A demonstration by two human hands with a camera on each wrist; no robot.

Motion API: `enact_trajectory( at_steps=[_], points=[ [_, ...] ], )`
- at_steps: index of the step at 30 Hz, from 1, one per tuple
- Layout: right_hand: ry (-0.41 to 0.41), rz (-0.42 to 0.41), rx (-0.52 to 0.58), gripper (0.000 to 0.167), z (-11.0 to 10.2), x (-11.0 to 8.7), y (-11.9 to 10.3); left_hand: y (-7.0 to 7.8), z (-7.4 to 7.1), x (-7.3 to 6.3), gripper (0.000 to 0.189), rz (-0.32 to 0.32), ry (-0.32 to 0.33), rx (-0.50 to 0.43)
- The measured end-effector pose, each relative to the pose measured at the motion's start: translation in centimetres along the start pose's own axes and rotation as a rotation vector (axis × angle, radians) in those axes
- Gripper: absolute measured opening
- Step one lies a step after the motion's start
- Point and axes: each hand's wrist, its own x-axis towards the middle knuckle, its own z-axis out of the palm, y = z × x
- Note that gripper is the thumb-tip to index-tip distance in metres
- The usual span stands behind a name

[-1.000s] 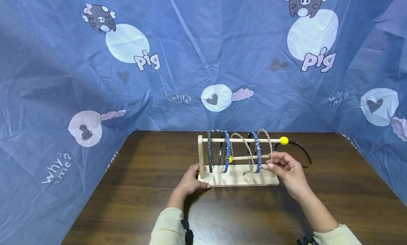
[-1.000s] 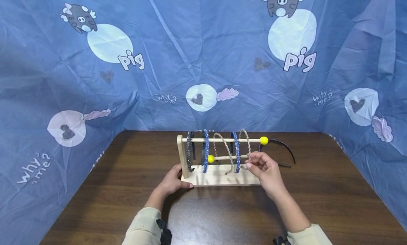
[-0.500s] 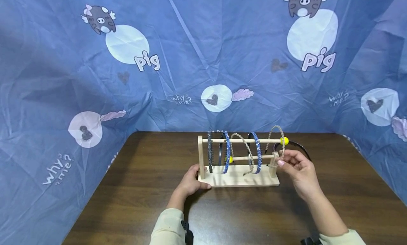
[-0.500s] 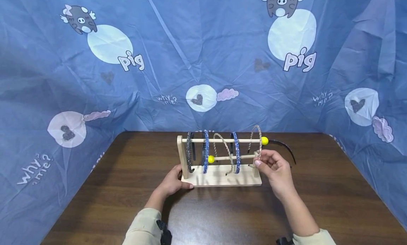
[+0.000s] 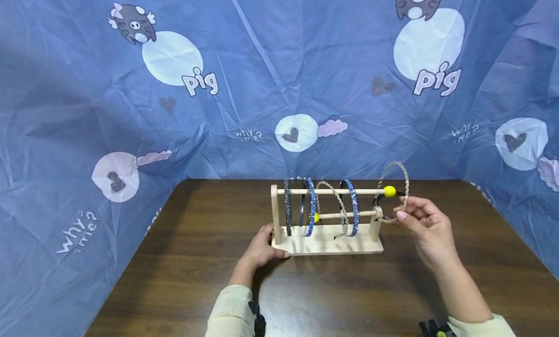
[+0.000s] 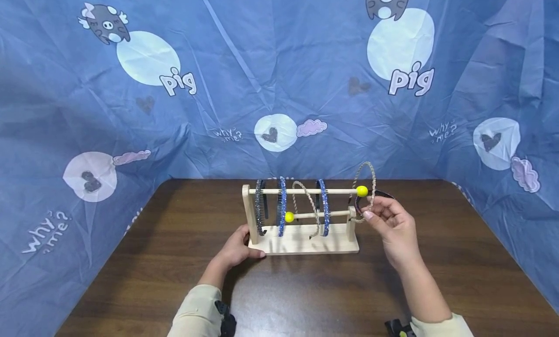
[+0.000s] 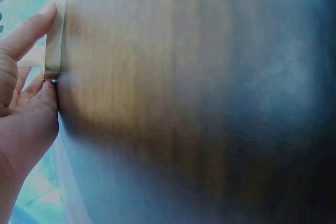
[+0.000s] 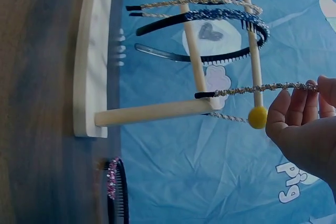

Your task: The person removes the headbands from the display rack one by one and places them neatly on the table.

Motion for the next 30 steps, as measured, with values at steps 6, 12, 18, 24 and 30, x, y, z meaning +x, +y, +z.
enact_trajectory(
  at_steps=[6,12,18,24,30],
  points=[
    [-0.033,-0.023,0.068,0.03,0.0,0.2,-0.7,0.0,-0.1,0.0,0.061,0.003,-0.006,-0.001],
    [-0.048,-0.037,0.017,0.03,-0.7,0.4,-1.4,-0.1,-0.1,0.1,0.061,0.006,-0.005,0.002],
    [-0.067,-0.043,-0.006,0.03,-2.1,0.6,-1.5,0.1,0.1,0.0,0.06,0.0,0.003,-0.004],
    [-0.053,-0.03,-0.022,0.031,-3.4,0.5,-1.1,0.2,0.0,-0.1,0.061,-0.003,0.008,-0.002],
    [0.002,-0.009,-0.003,0.028,-5.9,0.2,-0.2,0.3,0.0,-0.1,0.062,-0.007,0.001,-0.002]
  ],
)
